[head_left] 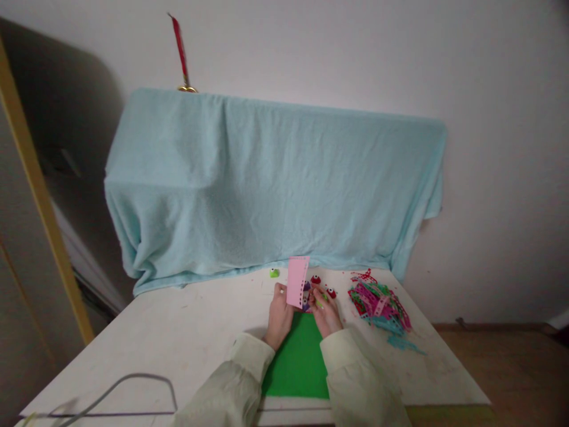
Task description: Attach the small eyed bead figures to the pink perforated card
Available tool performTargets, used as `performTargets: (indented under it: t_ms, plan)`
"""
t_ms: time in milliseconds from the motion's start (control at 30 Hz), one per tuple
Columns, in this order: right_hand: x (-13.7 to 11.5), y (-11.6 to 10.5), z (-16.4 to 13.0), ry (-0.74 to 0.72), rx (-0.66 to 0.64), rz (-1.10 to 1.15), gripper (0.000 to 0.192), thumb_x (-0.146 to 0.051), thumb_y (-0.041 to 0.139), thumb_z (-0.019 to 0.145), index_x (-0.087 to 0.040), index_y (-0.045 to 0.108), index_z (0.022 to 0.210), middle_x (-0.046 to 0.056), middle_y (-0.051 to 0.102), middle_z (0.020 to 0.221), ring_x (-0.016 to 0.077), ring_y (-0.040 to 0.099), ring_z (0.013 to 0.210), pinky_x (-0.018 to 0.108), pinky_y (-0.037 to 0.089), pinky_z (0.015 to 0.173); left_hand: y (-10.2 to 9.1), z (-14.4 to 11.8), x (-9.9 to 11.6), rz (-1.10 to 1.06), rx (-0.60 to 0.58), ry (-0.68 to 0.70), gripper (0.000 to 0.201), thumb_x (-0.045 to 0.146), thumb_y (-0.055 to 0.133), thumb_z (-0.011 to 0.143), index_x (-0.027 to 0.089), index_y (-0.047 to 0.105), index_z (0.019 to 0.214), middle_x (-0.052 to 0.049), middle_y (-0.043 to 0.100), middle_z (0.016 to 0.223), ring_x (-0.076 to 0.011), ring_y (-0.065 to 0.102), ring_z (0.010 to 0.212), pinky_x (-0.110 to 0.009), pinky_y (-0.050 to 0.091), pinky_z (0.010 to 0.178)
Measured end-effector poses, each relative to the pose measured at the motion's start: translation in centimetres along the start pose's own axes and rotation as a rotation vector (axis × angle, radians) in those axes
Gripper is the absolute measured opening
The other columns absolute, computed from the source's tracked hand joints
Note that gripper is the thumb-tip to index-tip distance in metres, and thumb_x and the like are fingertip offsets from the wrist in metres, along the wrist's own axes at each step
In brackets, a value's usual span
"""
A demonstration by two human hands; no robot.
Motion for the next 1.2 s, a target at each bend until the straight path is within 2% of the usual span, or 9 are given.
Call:
performTargets:
  t_ms: [100, 233, 367, 433, 567, 800, 900, 1000, 1200]
  plan:
    - [0.0, -0.5, 0.2, -0.004, 0.035, -0.004, 0.029, -0.026, 0.082, 0.064, -0.018, 0.069, 0.089, 0.003, 0.067, 0.081, 0.0104, 0.059, 0.066, 0.020, 0.048, 0.054, -0.8, 0.4, 0.0, 0.019, 0.070, 0.068, 0.023, 0.023, 0.040, 0.087, 0.016, 0.062, 0.091, -0.007, 0.051, 0.092, -0.0176, 0.056, 0.083, -0.028, 0.047, 0.077]
    - [0.2, -0.7, 0.3, 0.025, 0.028, -0.082, 0.029, -0.032, 0.080, 0.066, -0.018, 0.068, 0.088, -0.004, 0.057, 0.061, 0.0035, 0.042, 0.042, 0.016, 0.025, 0.034, -0.9, 0.6, -1.1, -0.116, 0.102, -0.031, 0.029, 0.031, 0.040, 0.089, 0.015, 0.062, 0.100, -0.004, 0.054, 0.076, -0.0171, 0.054, 0.069, -0.028, 0.045, 0.067]
    - [-0.2, -0.3, -0.1, -0.028, 0.000, -0.193, 0.033, -0.037, 0.078, 0.069, -0.018, 0.066, 0.093, -0.009, 0.044, 0.046, 0.0028, 0.032, 0.035, 0.017, 0.016, 0.034, 1.4, 0.4, -2.6, -0.360, -0.120, -0.259, 0.039, 0.046, 0.044, 0.087, 0.014, 0.062, 0.099, 0.005, 0.039, 0.052, -0.0107, 0.036, 0.043, -0.023, 0.032, 0.045]
    - [-0.5, 0.2, -0.5, -0.042, -0.003, -0.269, 0.039, -0.038, 0.077, 0.069, -0.018, 0.064, 0.100, -0.010, 0.043, 0.044, 0.0037, 0.032, 0.034, 0.018, 0.016, 0.034, 2.6, 0.0, -2.8, -0.444, -0.244, -0.312, 0.040, 0.051, 0.047, 0.084, 0.013, 0.061, 0.087, 0.007, 0.034, 0.049, -0.0084, 0.029, 0.041, -0.022, 0.025, 0.041]
    - [-0.7, 1.3, -1.1, -0.022, -0.051, -0.378, 0.032, -0.042, 0.074, 0.070, -0.016, 0.063, 0.085, -0.011, 0.039, 0.038, 0.0035, 0.027, 0.029, 0.019, 0.013, 0.032, 3.8, -0.8, -2.2, -0.470, -0.436, -0.332, 0.043, 0.056, 0.052, 0.079, 0.017, 0.047, 0.061, 0.008, 0.031, 0.046, -0.0068, 0.025, 0.041, -0.022, 0.019, 0.040]
    - [-0.1, 1.5, -1.2, -0.001, -0.084, -0.412, 0.039, -0.043, 0.074, 0.067, -0.018, 0.048, 0.052, -0.010, 0.037, 0.032, 0.0039, 0.029, 0.025, 0.019, 0.011, 0.030, 3.3, -1.3, -0.5, -0.305, -0.577, -0.270, 0.049, 0.061, 0.047, 0.081, 0.017, 0.052, 0.060, 0.004, 0.040, 0.045, -0.0087, 0.034, 0.040, -0.022, 0.026, 0.042]
    - [-0.6, 1.1, -1.1, -0.067, -0.028, -0.427, 0.039, -0.044, 0.073, 0.068, -0.018, 0.049, 0.052, -0.009, 0.039, 0.033, 0.0042, 0.030, 0.027, 0.019, 0.013, 0.032, 3.2, -1.5, 1.1, -0.250, -0.558, -0.116, 0.052, 0.060, 0.041, 0.085, 0.015, 0.059, 0.066, 0.001, 0.049, 0.049, -0.0097, 0.040, 0.041, -0.022, 0.031, 0.043]
    - [-1.2, 0.7, -1.0, -0.158, 0.019, -0.455, 0.037, -0.046, 0.071, 0.069, -0.017, 0.053, 0.054, -0.008, 0.040, 0.034, 0.0043, 0.028, 0.028, 0.020, 0.014, 0.032, 2.7, -1.4, 2.3, -0.211, -0.427, 0.042, 0.048, 0.055, 0.039, 0.089, 0.014, 0.061, 0.076, -0.003, 0.061, 0.067, -0.0102, 0.048, 0.048, -0.022, 0.038, 0.049]
    - [-1.3, 0.9, -1.0, -0.179, 0.005, -0.500, 0.032, -0.043, 0.070, 0.070, -0.016, 0.058, 0.059, -0.008, 0.041, 0.034, 0.0043, 0.028, 0.029, 0.020, 0.016, 0.032, 1.9, -0.7, 1.0, -0.118, -0.249, 0.032, 0.041, 0.052, 0.046, 0.087, 0.014, 0.061, 0.079, -0.002, 0.062, 0.066, -0.0113, 0.052, 0.047, -0.022, 0.039, 0.050]
Point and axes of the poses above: each hand's wrist, its own z-axis towards the middle knuckle, its own y-axis out of the palm, x = y × z, the point moved 5 cm from there along z, towards the middle knuckle
